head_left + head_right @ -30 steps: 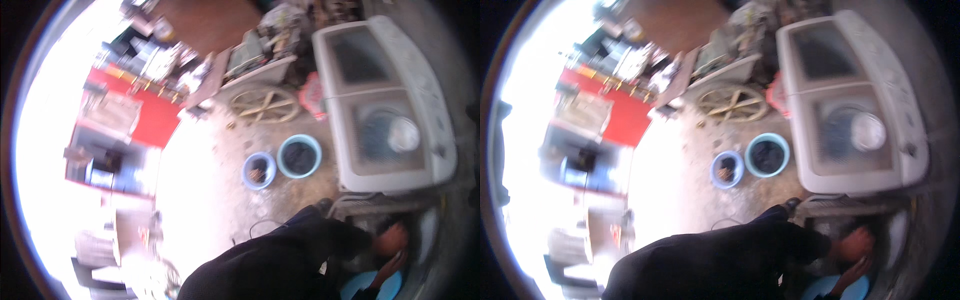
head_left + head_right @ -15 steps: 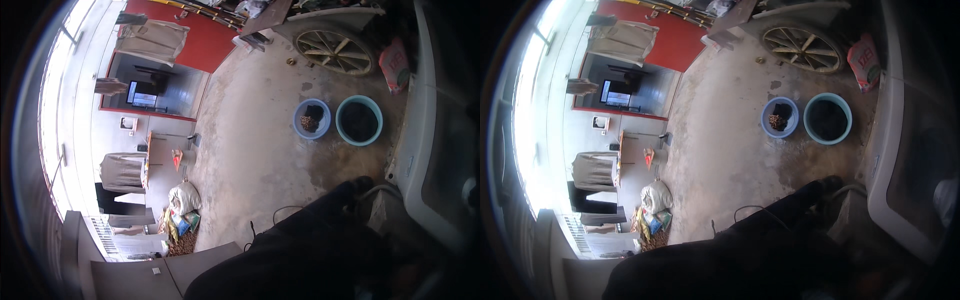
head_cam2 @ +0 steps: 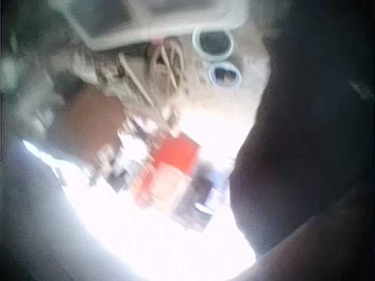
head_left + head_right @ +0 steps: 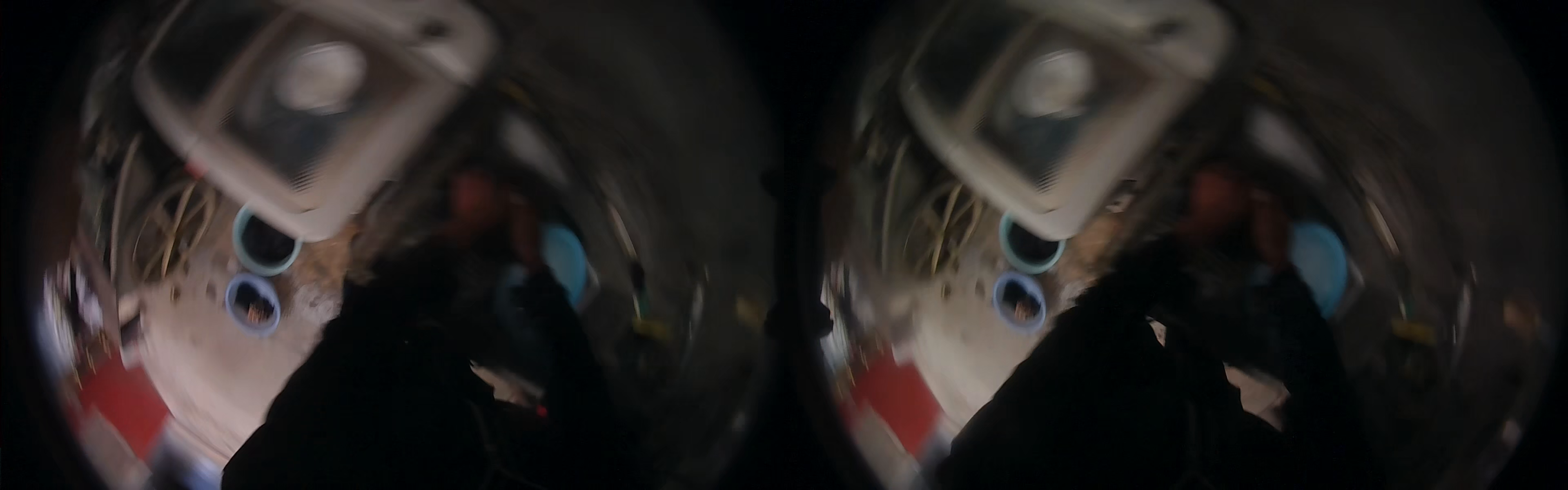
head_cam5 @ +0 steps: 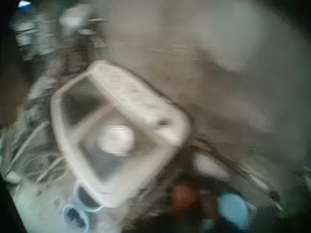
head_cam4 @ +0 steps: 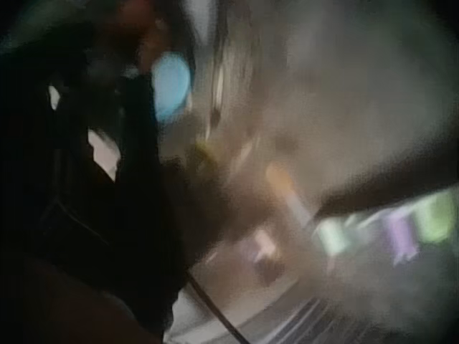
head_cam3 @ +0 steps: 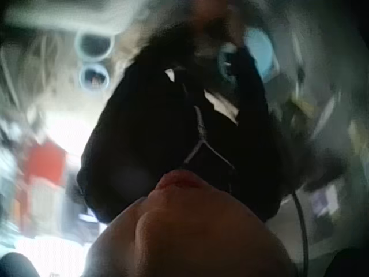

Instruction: The person hand-washes several garments at a concrete washbasin. They scrub each item on the washboard, rinse under running water, and place the cleaned pieces into a blue basin. The person repeats this process for multiple items, including a patterned cloth and dark garments.

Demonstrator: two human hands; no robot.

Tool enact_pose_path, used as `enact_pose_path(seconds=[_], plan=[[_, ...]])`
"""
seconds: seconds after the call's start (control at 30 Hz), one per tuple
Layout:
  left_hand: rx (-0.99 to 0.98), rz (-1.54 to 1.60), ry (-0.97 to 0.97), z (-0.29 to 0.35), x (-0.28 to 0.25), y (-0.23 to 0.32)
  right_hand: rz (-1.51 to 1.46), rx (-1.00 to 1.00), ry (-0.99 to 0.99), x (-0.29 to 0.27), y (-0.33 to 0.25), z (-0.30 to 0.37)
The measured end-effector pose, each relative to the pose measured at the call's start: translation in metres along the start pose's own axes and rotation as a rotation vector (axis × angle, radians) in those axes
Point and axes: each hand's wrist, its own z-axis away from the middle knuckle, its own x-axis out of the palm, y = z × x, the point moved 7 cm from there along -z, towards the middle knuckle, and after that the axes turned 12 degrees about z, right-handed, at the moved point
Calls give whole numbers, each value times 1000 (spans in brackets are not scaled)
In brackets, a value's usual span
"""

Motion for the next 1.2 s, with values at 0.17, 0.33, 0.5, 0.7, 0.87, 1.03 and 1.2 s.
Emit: enact_pose_path(seconds=[0.17,0.33,0.5,0.7,0.87,1.03,1.2], plan=[[693,12,392,99,-66,55,169,-117,414,-40,-85,80],[132,-199,-226,-24,-17,2,216,-11,171,-22,-41,-10],[363,-342,495,-33,-44,32,292,92,367,-26,-15,-28],[598,15,211,108,-44,27,78,22,288,-31,-85,92],[429,-262,21,-19,-12,10,72,158,122,-9,-26,7],[252,-305,323,-71,-31,20,160,250,371,-17,7,-45],[432,-7,313,67,-44,25,-15,116,416,-23,-60,70]])
